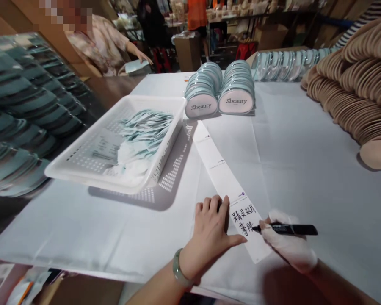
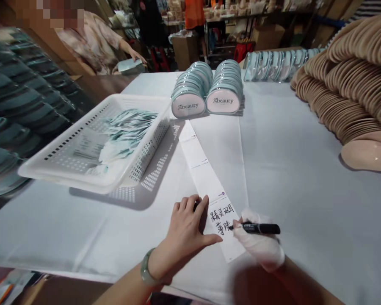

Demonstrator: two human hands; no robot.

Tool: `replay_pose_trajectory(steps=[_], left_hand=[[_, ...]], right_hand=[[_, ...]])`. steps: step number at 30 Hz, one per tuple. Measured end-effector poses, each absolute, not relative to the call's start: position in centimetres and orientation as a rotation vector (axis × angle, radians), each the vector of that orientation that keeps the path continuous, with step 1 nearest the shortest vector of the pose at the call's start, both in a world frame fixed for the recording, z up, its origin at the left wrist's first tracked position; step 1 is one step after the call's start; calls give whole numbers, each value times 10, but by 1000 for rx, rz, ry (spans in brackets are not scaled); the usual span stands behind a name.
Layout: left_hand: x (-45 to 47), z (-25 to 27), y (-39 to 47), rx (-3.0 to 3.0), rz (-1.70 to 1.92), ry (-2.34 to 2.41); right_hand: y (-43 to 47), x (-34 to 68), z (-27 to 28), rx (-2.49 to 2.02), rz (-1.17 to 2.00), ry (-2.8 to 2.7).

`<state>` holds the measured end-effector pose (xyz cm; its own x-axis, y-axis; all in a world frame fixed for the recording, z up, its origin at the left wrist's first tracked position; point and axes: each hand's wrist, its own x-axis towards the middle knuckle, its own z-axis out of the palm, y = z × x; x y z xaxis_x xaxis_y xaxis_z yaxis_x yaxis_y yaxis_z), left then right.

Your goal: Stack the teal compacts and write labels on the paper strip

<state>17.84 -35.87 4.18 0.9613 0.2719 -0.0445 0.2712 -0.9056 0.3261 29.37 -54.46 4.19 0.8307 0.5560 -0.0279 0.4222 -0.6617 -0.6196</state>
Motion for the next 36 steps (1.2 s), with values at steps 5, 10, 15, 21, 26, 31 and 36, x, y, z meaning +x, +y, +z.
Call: replay_pose_trajectory(steps=[5,10,15,21,26,31,36], left_hand=[[178,41,-358,2780,11,400],[178,40,-358,2776,10,393],[179,43,-360,2760,-15,400],[178,46,-361,2746,0,396],[179,44,-360,2747,-20,404],[179,44,-361,2760,-42,403],[179,43,-360,2765,-18,399]], right_hand=[[-541,289,49,-2346,320,-614],[-540,299,47,-2134,160,-405],[-544,315,50,-1979,434,-402],[-550,311,44,-2041,224,-575],[-555,312,40,-2109,204,-694],[-555,312,42,-2106,254,-721],[-554,311,44,-2057,355,-685]])
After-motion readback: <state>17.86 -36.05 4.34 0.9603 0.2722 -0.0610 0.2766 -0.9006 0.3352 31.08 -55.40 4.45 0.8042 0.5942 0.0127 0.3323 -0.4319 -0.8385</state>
